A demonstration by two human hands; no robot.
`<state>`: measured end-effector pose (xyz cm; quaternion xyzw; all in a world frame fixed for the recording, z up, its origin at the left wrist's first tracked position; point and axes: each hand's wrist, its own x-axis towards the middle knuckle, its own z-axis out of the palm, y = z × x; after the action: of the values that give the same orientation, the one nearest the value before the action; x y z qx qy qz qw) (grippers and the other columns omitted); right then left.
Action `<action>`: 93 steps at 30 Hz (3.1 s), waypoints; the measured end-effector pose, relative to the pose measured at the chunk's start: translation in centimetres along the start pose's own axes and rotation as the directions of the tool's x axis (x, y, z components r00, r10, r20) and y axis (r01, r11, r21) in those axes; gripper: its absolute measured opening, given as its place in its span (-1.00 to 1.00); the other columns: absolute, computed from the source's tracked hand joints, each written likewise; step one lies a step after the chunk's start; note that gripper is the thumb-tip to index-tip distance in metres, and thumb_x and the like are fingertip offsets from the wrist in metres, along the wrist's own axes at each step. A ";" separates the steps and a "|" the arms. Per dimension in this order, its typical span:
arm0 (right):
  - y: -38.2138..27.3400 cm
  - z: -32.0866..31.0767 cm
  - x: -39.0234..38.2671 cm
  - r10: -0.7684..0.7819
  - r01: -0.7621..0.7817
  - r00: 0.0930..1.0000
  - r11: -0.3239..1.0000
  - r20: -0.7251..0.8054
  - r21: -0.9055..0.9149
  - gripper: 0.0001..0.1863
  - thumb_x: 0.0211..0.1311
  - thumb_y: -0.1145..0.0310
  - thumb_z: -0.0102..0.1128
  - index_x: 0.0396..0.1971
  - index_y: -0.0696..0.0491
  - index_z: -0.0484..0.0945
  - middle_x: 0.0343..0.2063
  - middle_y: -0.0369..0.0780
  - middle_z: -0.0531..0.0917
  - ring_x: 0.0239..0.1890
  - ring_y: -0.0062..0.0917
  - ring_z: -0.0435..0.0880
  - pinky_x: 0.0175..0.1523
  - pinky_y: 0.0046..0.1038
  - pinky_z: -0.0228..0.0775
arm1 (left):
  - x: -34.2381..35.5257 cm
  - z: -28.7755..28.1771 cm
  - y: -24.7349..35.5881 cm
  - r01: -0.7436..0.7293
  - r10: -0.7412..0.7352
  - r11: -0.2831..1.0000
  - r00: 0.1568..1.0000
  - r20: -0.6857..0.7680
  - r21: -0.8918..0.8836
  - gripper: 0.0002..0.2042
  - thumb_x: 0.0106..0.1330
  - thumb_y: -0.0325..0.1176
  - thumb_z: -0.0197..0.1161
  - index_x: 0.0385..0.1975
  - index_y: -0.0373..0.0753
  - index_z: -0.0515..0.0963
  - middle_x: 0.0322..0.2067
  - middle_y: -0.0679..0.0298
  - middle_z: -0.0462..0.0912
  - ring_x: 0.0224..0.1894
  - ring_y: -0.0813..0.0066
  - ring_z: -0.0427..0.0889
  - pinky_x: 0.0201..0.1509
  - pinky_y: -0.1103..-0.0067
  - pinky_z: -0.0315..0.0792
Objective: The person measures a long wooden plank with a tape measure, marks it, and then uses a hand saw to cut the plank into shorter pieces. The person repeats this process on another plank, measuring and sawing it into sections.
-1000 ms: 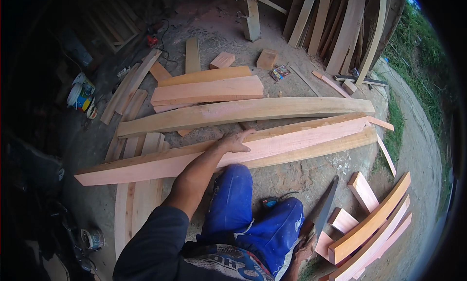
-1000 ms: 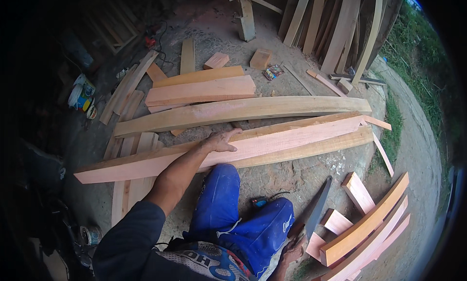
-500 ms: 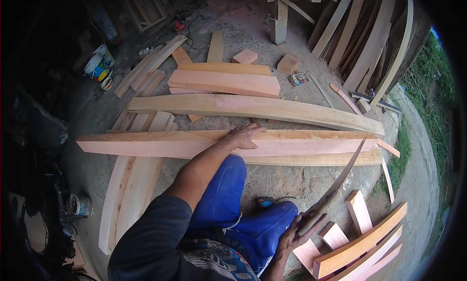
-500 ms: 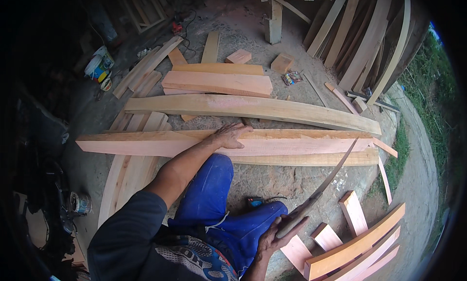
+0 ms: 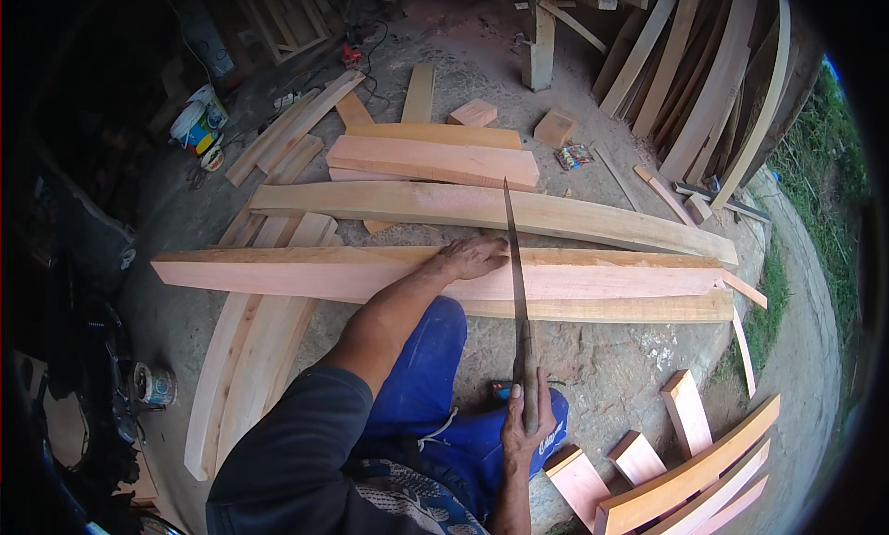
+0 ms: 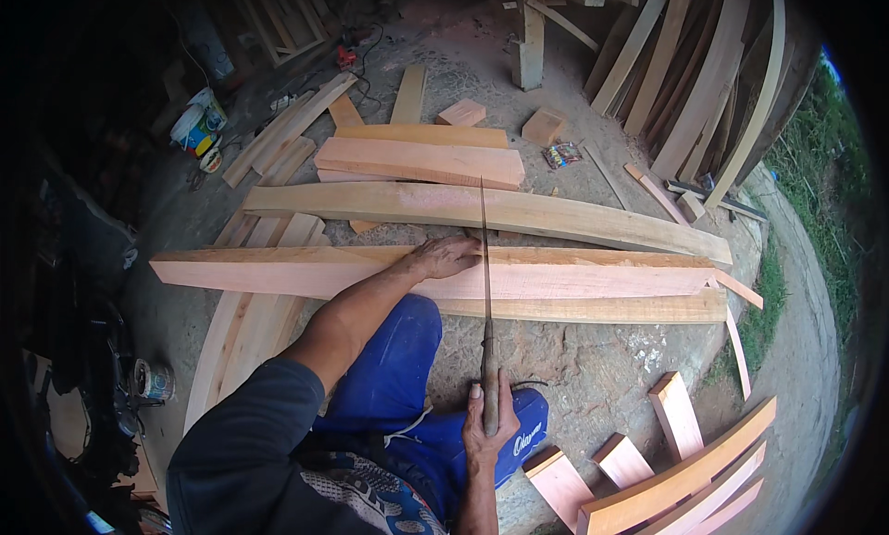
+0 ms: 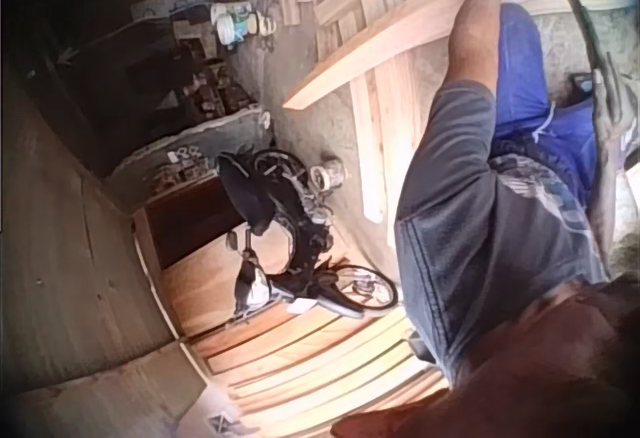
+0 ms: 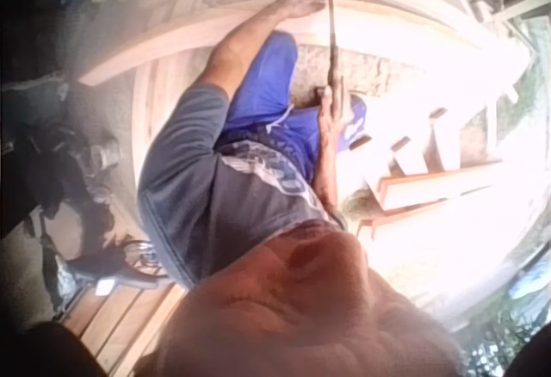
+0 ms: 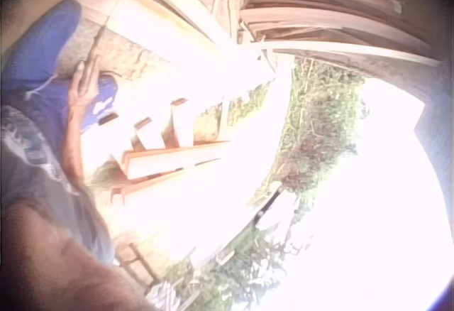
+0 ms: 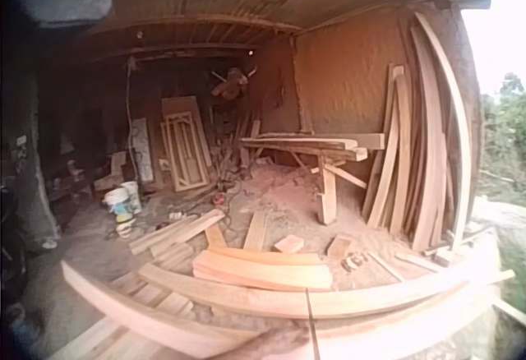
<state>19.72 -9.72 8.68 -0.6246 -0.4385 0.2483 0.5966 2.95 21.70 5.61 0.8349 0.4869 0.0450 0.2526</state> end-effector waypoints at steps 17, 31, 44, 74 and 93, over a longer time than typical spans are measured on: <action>1.1 1.6 3.0 -0.019 0.020 0.999 1.000 0.043 -0.008 -0.40 0.45 0.25 0.41 0.33 0.30 0.53 -0.12 -0.04 0.80 -0.15 -0.55 0.72 0.00 -0.48 0.59 | 1.1 0.1 0.1 0.169 -0.154 0.972 0.983 -0.103 0.164 -0.48 0.52 0.28 0.02 0.19 0.16 0.71 0.10 0.09 0.75 0.18 -0.05 0.68 0.33 0.10 0.51; -1.3 -2.8 -2.5 0.011 -0.002 0.997 0.995 0.082 -0.101 -0.35 0.41 0.19 0.44 0.29 0.36 0.53 -0.15 0.05 0.80 -0.17 -0.37 0.81 -0.01 -0.39 0.63 | 1.0 -0.1 -1.7 0.186 -0.182 0.982 0.977 -0.110 0.028 -0.33 0.48 0.31 0.08 0.06 -0.25 0.73 0.06 -0.15 0.71 0.21 -0.08 0.65 0.35 0.14 0.46; 0.3 -6.0 -7.9 0.014 0.007 0.995 0.980 0.103 -0.199 -0.33 0.45 0.13 0.38 0.28 0.39 0.50 -0.06 0.07 0.81 -0.02 -0.31 0.82 0.14 -0.33 0.64 | 3.3 -1.5 -3.4 0.269 -0.311 0.941 0.925 0.218 0.204 -0.02 -0.26 0.19 0.72 0.20 -0.31 0.60 0.08 -0.07 0.75 0.20 -0.01 0.69 0.32 0.26 0.48; 2.5 -0.2 1.9 -0.042 0.052 0.988 0.997 0.147 -0.063 -0.40 0.47 0.25 0.37 0.36 0.28 0.49 0.00 0.08 0.78 0.04 -0.30 0.80 0.16 -0.35 0.60 | 0.4 -0.6 -0.9 0.266 -0.277 0.952 0.959 0.060 0.154 -0.12 -0.18 0.10 0.74 0.16 -0.26 0.60 0.14 0.03 0.73 0.27 0.03 0.64 0.35 0.14 0.42; 1.2 -7.2 -7.1 -0.066 0.106 0.975 0.978 0.214 -0.182 -0.33 0.41 0.25 0.39 0.35 0.36 0.46 0.04 0.07 0.78 0.04 -0.28 0.83 0.18 -0.32 0.62 | 0.4 -2.1 -1.3 0.291 -0.310 0.940 0.947 0.087 0.181 -0.13 -0.20 0.09 0.73 0.14 -0.29 0.61 0.15 -0.01 0.72 0.25 0.01 0.66 0.32 0.17 0.49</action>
<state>22.54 -19.39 7.20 -0.6304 -0.5468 0.2422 0.4949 1.43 23.37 6.77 0.7700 0.5955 -0.0825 0.2137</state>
